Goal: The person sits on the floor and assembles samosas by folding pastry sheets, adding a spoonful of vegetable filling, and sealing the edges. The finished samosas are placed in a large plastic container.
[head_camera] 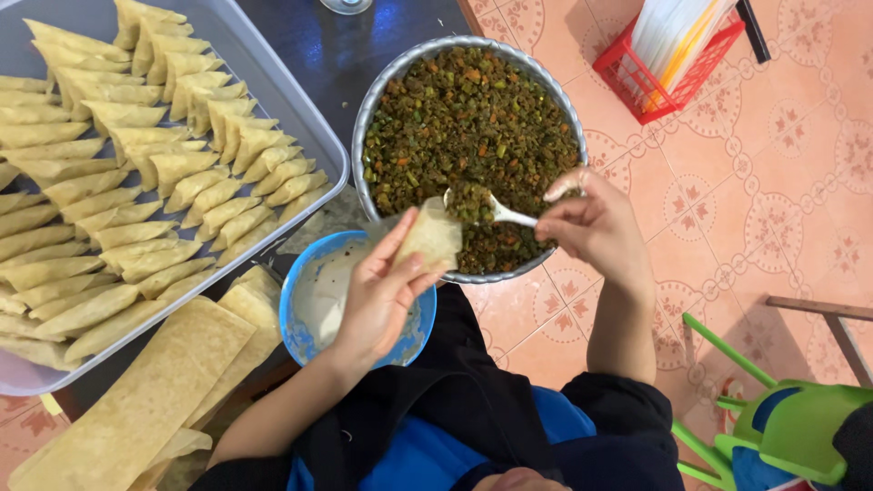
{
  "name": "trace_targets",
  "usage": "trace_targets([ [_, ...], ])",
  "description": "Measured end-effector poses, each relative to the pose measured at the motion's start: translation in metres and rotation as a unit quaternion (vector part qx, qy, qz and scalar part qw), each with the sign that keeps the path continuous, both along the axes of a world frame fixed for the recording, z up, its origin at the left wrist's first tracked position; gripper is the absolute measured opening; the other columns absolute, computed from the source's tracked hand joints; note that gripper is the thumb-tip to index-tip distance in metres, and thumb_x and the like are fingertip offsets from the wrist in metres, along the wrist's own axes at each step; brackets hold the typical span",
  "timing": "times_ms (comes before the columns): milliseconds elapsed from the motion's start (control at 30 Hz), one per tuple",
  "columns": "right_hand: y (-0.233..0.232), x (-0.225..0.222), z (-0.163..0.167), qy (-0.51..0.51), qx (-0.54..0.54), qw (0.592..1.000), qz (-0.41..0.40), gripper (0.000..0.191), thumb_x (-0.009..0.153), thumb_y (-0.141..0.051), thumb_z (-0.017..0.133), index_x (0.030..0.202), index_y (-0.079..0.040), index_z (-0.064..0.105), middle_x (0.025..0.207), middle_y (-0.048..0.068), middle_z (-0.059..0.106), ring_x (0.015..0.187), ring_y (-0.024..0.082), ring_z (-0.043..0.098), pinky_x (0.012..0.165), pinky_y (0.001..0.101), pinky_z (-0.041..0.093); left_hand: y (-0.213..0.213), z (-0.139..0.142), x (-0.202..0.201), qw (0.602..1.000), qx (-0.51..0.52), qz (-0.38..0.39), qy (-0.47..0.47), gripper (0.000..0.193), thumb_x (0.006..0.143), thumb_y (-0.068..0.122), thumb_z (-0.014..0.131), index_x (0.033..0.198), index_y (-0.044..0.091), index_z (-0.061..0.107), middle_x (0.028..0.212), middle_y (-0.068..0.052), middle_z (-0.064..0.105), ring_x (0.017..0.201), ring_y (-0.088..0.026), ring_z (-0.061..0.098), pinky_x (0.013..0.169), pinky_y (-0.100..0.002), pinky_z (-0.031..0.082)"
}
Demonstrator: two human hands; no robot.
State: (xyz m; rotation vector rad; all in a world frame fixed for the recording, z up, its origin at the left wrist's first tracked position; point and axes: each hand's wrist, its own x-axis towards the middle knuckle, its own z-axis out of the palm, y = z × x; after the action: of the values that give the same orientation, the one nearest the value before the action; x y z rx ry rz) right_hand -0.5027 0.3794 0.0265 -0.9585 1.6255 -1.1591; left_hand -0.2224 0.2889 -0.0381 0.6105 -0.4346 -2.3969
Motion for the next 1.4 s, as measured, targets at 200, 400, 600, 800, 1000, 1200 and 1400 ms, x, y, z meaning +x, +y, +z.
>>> trace_targets([
  [200, 0.021, 0.055, -0.007, 0.368, -0.137, 0.919, -0.035, 0.032, 0.088, 0.005, 0.081, 0.111, -0.006, 0.059, 0.083, 0.01, 0.073, 0.062, 0.007, 0.061, 0.05, 0.0205, 0.042, 0.006, 0.0, -0.012, 0.998, 0.022, 0.015, 0.064, 0.065, 0.099, -0.005, 0.052, 0.161, 0.001, 0.03, 0.149, -0.013, 0.054, 0.129, -0.027, 0.06, 0.11, -0.046, 0.051],
  [400, 0.033, 0.082, -0.023, 0.604, -0.322, 0.728, 0.029, 0.025, 0.091, 0.007, 0.079, 0.1, -0.001, 0.057, 0.092, 0.018, 0.075, 0.065, 0.022, 0.063, 0.057, 0.0313, 0.05, 0.005, -0.002, -0.01, 0.99, 0.024, 0.029, 0.137, 0.068, 0.102, -0.004, 0.053, 0.164, 0.003, 0.027, 0.15, -0.015, 0.053, 0.133, -0.027, 0.058, 0.116, -0.046, 0.048],
  [600, 0.032, 0.064, -0.012, 0.517, -0.288, 0.793, -0.142, 0.025, 0.092, 0.007, 0.083, 0.108, 0.003, 0.064, 0.092, 0.009, 0.073, 0.067, 0.017, 0.068, 0.058, 0.0274, 0.052, 0.006, -0.01, -0.005, 0.982, 0.026, 0.024, 0.187, 0.071, 0.101, -0.003, 0.058, 0.164, 0.006, 0.027, 0.152, -0.012, 0.053, 0.132, -0.028, 0.059, 0.115, -0.046, 0.049],
  [800, 0.01, 0.07, -0.01, 0.47, -0.295, 0.832, 0.025, 0.039, 0.098, 0.002, 0.073, 0.135, -0.007, 0.061, 0.134, 0.012, 0.067, 0.139, 0.029, 0.051, 0.097, 0.0346, 0.063, 0.011, -0.022, -0.006, 0.981, 0.031, 0.013, 0.192, 0.072, 0.098, -0.001, 0.065, 0.162, 0.003, 0.032, 0.154, -0.012, 0.052, 0.132, -0.027, 0.06, 0.112, -0.046, 0.051],
  [1000, 0.014, 0.085, -0.017, 0.389, -0.348, 0.834, 0.178, 0.051, 0.105, -0.036, 0.052, 0.15, -0.014, 0.039, 0.145, 0.006, 0.061, 0.149, 0.031, 0.038, 0.12, 0.053, 0.028, 0.02, -0.032, -0.002, 0.98, -0.001, -0.008, 0.201, 0.059, 0.098, -0.002, 0.07, 0.153, 0.003, 0.049, 0.147, -0.014, 0.059, 0.132, -0.027, 0.061, 0.114, -0.05, 0.052],
  [1200, 0.011, 0.104, -0.031, 0.17, -0.353, 0.919, -0.053, 0.061, 0.108, -0.045, 0.053, 0.16, -0.02, 0.034, 0.159, 0.023, 0.044, 0.134, 0.031, 0.068, 0.131, 0.0564, 0.037, 0.023, -0.039, 0.001, 0.973, -0.022, 0.008, 0.228, 0.051, 0.096, -0.003, 0.071, 0.145, 0.002, 0.057, 0.144, -0.017, 0.062, 0.131, -0.03, 0.064, 0.112, -0.052, 0.053],
  [1400, 0.009, 0.122, -0.037, 0.228, -0.372, 0.896, 0.085, 0.066, 0.11, -0.051, 0.038, 0.168, -0.024, 0.02, 0.141, 0.002, 0.065, 0.151, 0.035, 0.037, 0.131, 0.0512, 0.012, 0.024, -0.03, 0.009, 0.98, -0.066, -0.001, 0.185, 0.049, 0.099, -0.005, 0.069, 0.147, 0.002, 0.058, 0.14, -0.02, 0.065, 0.126, -0.029, 0.066, 0.11, -0.048, 0.053],
])
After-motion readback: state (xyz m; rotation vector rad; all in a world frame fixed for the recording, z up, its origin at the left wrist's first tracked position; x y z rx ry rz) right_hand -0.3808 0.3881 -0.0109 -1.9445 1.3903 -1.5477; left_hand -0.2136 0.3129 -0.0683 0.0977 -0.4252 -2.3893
